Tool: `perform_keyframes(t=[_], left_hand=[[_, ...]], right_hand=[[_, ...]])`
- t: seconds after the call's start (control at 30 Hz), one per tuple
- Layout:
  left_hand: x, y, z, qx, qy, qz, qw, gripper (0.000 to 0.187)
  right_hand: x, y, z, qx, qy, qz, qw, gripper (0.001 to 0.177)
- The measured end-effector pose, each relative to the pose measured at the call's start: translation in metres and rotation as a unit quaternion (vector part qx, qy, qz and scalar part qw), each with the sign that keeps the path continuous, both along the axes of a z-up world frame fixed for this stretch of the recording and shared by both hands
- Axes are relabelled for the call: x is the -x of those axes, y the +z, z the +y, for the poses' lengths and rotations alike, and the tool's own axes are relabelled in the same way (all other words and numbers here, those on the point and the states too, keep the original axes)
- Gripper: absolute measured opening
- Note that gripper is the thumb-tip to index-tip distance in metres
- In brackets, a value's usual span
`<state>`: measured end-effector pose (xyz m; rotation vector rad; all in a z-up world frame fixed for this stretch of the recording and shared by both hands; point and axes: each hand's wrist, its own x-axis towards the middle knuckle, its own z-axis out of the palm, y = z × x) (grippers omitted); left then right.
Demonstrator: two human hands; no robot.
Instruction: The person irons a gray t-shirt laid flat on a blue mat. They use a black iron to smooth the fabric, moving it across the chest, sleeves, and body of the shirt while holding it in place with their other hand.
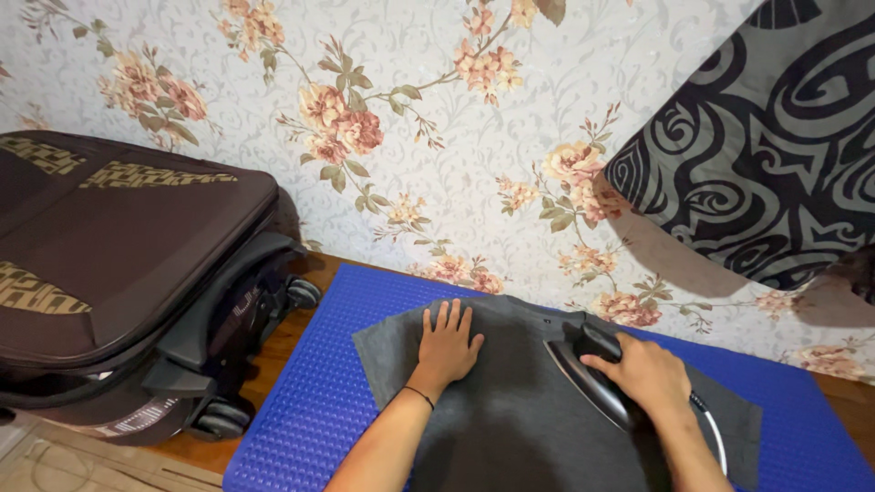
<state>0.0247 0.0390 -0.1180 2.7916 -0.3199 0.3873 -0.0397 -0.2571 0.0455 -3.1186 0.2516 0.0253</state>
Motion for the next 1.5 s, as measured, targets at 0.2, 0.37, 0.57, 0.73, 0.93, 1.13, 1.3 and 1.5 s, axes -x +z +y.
perform_keyframes(t=[0.2, 0.37, 0.57, 0.73, 0.93, 1.13, 1.3, 1.5], left_hand=[[0.001, -0.003, -0.001, -0.001, -0.005, 0.002, 1.0, 0.069], [0.001, 0.0, 0.001, -0.001, -0.005, 0.009, 1.0, 0.069], [0.0, 0.001, 0.002, -0.004, -0.007, 0.014, 1.0, 0.07], [-0.006, -0.006, 0.001, 0.013, -0.003, 0.001, 1.0, 0.071], [-0.001, -0.004, 0.004, 0.024, -0.009, -0.002, 1.0, 0.07], [-0.002, -0.003, 0.004, 0.019, -0.012, -0.003, 1.0, 0.071], [-0.003, -0.001, 0.003, 0.02, -0.013, 0.01, 1.0, 0.071], [0.0, 0.0, 0.003, 0.014, -0.012, 0.0, 1.0, 0.07]], right_hand=[[-0.003, -0.004, -0.007, -0.001, 0.02, 0.005, 1.0, 0.08], [-0.007, -0.004, -0.012, -0.01, 0.002, 0.013, 1.0, 0.078], [-0.003, -0.005, -0.014, 0.004, 0.012, 0.002, 1.0, 0.077], [-0.001, -0.003, -0.011, 0.012, 0.006, 0.008, 1.0, 0.076], [0.002, 0.001, -0.002, -0.006, -0.022, 0.021, 1.0, 0.072], [0.001, 0.002, -0.002, -0.011, -0.033, 0.017, 0.999, 0.073], [0.001, 0.002, -0.003, -0.019, -0.036, 0.027, 0.999, 0.074], [0.0, 0.0, -0.008, -0.012, -0.025, 0.016, 0.999, 0.075]])
